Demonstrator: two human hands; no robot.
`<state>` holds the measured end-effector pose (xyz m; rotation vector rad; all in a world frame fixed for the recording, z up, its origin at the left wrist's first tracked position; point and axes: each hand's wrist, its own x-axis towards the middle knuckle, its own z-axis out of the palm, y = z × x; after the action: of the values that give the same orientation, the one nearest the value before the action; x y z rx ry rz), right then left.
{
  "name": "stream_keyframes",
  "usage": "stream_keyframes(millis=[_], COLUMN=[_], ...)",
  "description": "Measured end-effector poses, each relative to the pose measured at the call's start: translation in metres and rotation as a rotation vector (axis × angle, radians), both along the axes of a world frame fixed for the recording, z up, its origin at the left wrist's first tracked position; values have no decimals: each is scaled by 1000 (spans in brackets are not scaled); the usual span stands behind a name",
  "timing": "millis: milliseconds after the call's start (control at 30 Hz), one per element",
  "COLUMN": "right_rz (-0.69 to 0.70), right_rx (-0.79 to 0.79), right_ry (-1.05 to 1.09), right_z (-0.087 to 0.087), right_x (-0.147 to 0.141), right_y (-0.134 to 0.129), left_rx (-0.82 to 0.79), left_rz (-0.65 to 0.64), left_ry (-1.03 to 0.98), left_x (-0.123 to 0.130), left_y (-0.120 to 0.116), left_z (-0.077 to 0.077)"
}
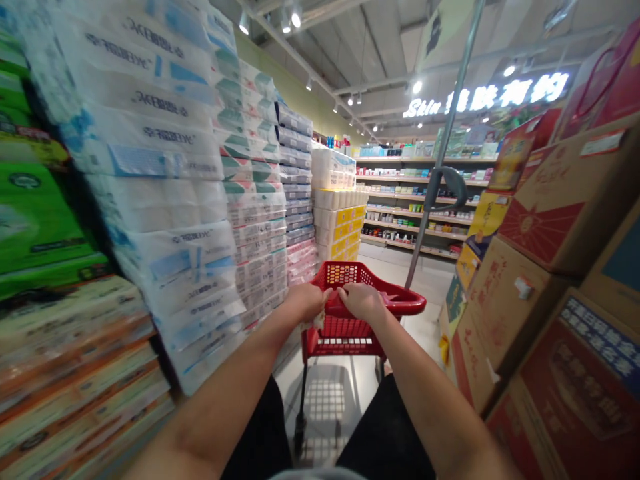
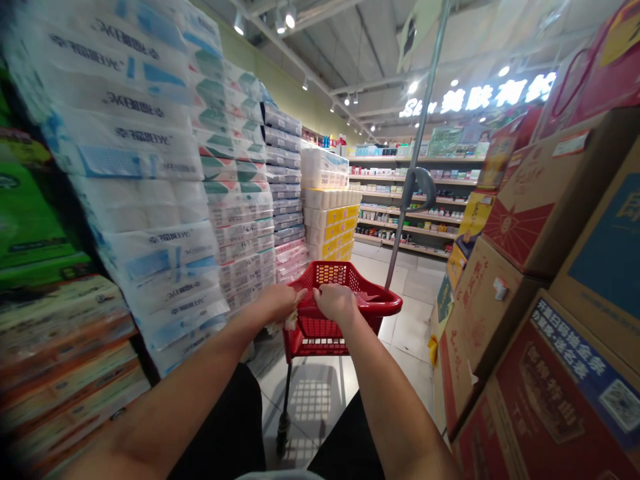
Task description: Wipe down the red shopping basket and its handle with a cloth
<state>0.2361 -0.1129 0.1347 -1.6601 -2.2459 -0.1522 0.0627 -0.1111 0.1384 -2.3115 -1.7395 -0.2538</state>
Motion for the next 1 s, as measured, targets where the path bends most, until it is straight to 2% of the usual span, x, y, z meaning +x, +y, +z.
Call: stream_keyframes(millis=[100,233,300,367,533,600,733,800,933,1000], right_rz=[-23,-32,-25,-28,-26,-26,-36,-33,-27,-39], right_rx=[-11,-5,5,4,41,66,80,81,98,140], right_ry=[-10,-10,-9,-15,-26,-32,-49,-51,-62,-53], right_z=[2,2,2,2,3,2,2,2,0,-6], right_x=[6,12,12,11,4,1,-1,-1,-3,-5], right_y=[-6,-8,-7,-6,-8,-10,-11,-11,-11,-13], left_rx=[85,402,482,441,123,155,388,337,133,190], left_rz=[-6,-104,-131,-115,-32,-30,-68,-55,-57,-73], left_ry=[22,-26,-42,-42,28,6,-81,-70,-3,-16], left_x=[12,19,19,18,19,20,22,22,21,20], left_y=[-10,-41,-48,-44,-21,-22,-35,-36,-28,-29], left_z=[-11,-38,-44,-40,-17,-20,-32,-30,-20,-23])
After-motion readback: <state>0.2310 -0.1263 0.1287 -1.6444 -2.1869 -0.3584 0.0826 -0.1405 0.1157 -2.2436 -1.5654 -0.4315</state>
